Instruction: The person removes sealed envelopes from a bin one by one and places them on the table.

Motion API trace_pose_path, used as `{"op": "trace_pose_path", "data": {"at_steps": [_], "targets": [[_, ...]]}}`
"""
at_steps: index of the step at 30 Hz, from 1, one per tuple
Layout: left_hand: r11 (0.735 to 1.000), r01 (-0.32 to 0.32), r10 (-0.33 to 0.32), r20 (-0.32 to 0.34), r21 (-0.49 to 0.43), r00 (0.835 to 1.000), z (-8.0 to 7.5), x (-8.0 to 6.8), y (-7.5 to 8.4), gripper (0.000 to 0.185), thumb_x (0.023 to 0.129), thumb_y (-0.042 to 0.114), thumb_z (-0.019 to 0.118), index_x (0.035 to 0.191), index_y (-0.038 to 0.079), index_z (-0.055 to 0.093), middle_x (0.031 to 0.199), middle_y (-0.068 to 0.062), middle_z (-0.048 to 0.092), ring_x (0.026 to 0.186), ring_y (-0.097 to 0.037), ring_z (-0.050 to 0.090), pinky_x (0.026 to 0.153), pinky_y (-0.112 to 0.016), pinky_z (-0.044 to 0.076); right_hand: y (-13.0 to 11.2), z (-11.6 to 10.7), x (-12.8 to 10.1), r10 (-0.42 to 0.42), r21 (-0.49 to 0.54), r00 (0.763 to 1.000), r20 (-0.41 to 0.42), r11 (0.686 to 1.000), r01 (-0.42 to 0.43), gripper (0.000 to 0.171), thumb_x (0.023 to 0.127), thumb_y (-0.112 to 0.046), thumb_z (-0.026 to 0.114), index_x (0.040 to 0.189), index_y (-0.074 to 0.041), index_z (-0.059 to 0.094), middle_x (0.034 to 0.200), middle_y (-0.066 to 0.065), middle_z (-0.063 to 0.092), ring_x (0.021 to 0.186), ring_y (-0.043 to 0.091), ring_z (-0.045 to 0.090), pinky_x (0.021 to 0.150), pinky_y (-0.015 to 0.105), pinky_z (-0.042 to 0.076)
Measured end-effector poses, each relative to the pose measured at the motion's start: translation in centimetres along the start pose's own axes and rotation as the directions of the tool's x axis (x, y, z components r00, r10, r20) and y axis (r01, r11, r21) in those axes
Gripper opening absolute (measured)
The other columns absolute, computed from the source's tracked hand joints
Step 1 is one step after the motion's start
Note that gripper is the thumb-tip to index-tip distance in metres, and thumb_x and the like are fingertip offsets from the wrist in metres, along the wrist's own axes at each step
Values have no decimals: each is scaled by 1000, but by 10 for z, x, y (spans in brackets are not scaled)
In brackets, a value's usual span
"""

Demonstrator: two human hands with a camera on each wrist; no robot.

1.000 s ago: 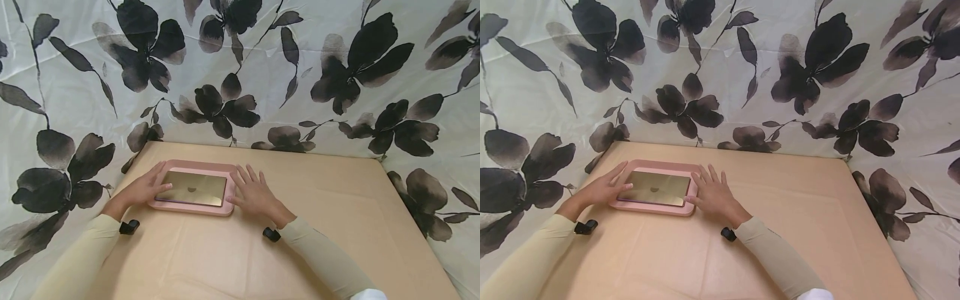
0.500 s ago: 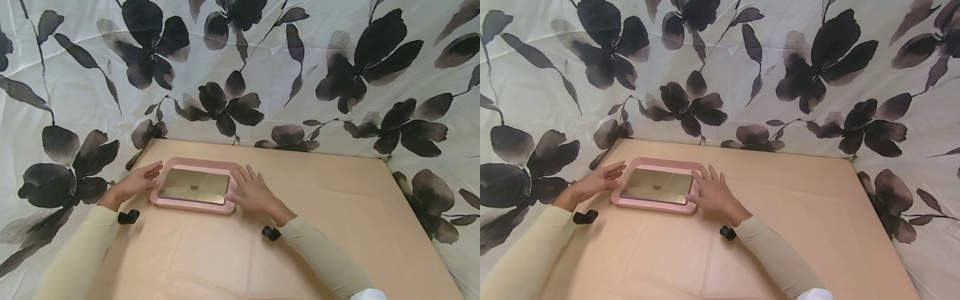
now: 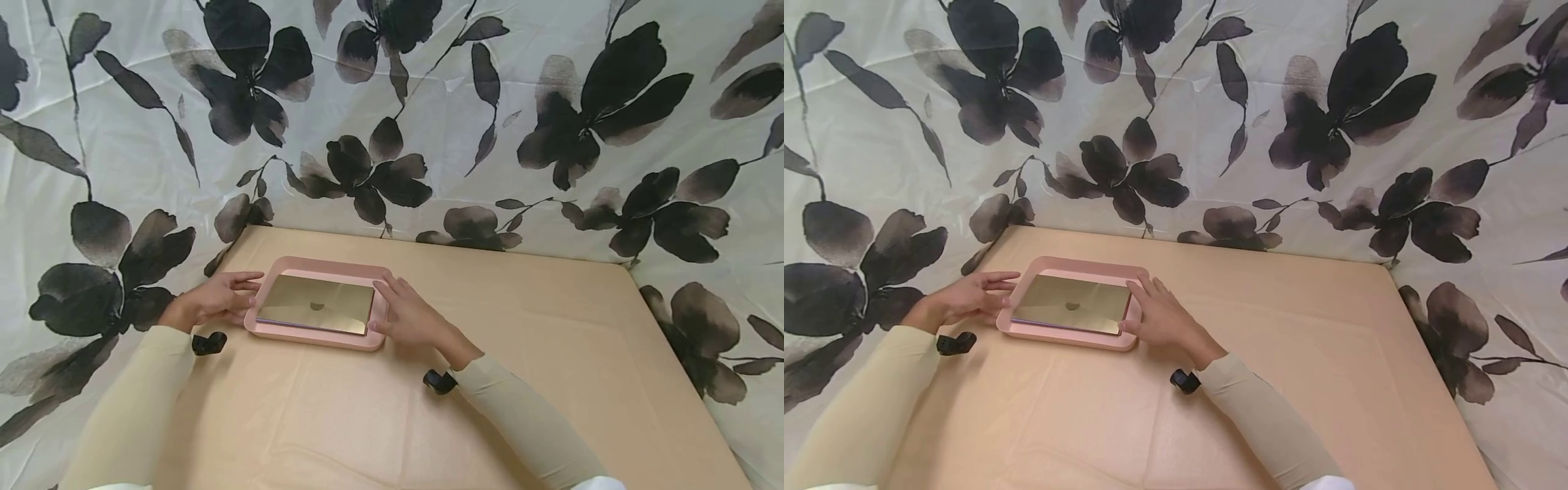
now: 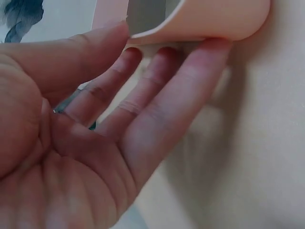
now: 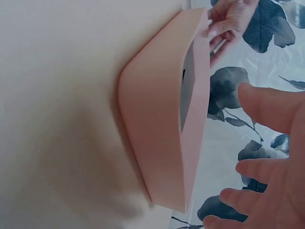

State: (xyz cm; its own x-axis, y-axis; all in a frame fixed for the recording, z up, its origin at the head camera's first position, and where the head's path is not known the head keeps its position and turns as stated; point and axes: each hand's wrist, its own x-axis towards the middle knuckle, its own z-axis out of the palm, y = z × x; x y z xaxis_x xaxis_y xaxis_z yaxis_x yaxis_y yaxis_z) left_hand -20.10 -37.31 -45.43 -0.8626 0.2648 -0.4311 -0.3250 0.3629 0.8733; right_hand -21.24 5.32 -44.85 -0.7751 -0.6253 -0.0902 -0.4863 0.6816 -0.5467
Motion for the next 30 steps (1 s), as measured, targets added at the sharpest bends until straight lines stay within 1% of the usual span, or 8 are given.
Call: {"op": "trace_pose_path", "data": {"at_steps": [6, 10, 12, 15, 19, 22, 27, 30], "targets": [[996, 79, -80, -6, -40, 997, 0, 1, 2, 82, 101, -1, 59, 167, 7, 13, 160, -35, 31, 110, -21, 68, 87, -49, 64, 0, -1, 6, -11, 93, 1000, -10, 996, 12, 85, 99, -36, 70, 166, -8, 26, 175, 16, 14, 162, 40, 15, 132, 57, 18], [992, 114, -113, 16, -59, 993, -1, 4, 7, 80, 101, -2, 58, 167, 7, 13, 161, -32, 29, 110, -22, 67, 88, -49, 64, 1, -1, 9, -8, 135, 998, -55, 991, 15, 79, 100, -31, 69, 164, -6, 30, 173, 17, 24, 161, 37, 22, 131, 55, 21], [990, 121, -119, 32, -76, 992, -2, 6, 8, 80, 102, -2, 56, 167, 6, 11, 161, -32, 27, 110, -23, 67, 88, -50, 63, 0, -2, 10, 13, 182, 997, -75, 983, 1, 76, 99, -30, 69, 163, -7, 34, 170, 17, 31, 160, 36, 26, 130, 55, 24], [986, 130, -126, 43, -103, 991, -3, 10, 7, 80, 102, -3, 56, 167, 6, 10, 161, -31, 27, 108, -24, 68, 87, -51, 63, -1, -3, 11, 65, 272, 995, -82, 961, -41, 71, 99, -29, 70, 161, -9, 39, 167, 14, 38, 157, 37, 33, 128, 56, 30], [986, 125, -118, 62, -113, 991, -5, 12, 4, 79, 102, -4, 54, 166, 6, 8, 157, -29, 30, 108, -24, 67, 87, -51, 63, -2, -3, 11, 112, 397, 990, -81, 915, -71, 66, 100, -29, 69, 158, -13, 44, 166, 12, 41, 152, 41, 41, 123, 58, 37], [986, 115, -106, 77, -121, 991, -5, 12, 3, 79, 103, -4, 53, 166, 5, 6, 157, -28, 30, 108, -24, 65, 87, -52, 63, -4, -2, 12, 137, 448, 987, -79, 890, -88, 64, 100, -29, 68, 157, -14, 46, 165, 12, 42, 150, 42, 43, 121, 58, 40], [983, 120, -110, 71, -142, 991, -4, 9, 2, 79, 102, -5, 53, 166, 6, 8, 157, -28, 30, 109, -24, 64, 87, -53, 63, -5, 3, 17, 160, 494, 985, -62, 863, -109, 63, 99, -27, 70, 156, -13, 47, 162, 17, 46, 147, 42, 47, 116, 58, 45], [983, 122, -114, 64, -139, 991, -3, 8, 1, 79, 102, -5, 53, 166, 6, 8, 156, -28, 32, 109, -24, 63, 87, -53, 63, -7, 5, 19, 160, 508, 985, -60, 854, -108, 63, 99, -25, 70, 157, -13, 47, 162, 13, 47, 146, 40, 49, 115, 57, 47]]}}
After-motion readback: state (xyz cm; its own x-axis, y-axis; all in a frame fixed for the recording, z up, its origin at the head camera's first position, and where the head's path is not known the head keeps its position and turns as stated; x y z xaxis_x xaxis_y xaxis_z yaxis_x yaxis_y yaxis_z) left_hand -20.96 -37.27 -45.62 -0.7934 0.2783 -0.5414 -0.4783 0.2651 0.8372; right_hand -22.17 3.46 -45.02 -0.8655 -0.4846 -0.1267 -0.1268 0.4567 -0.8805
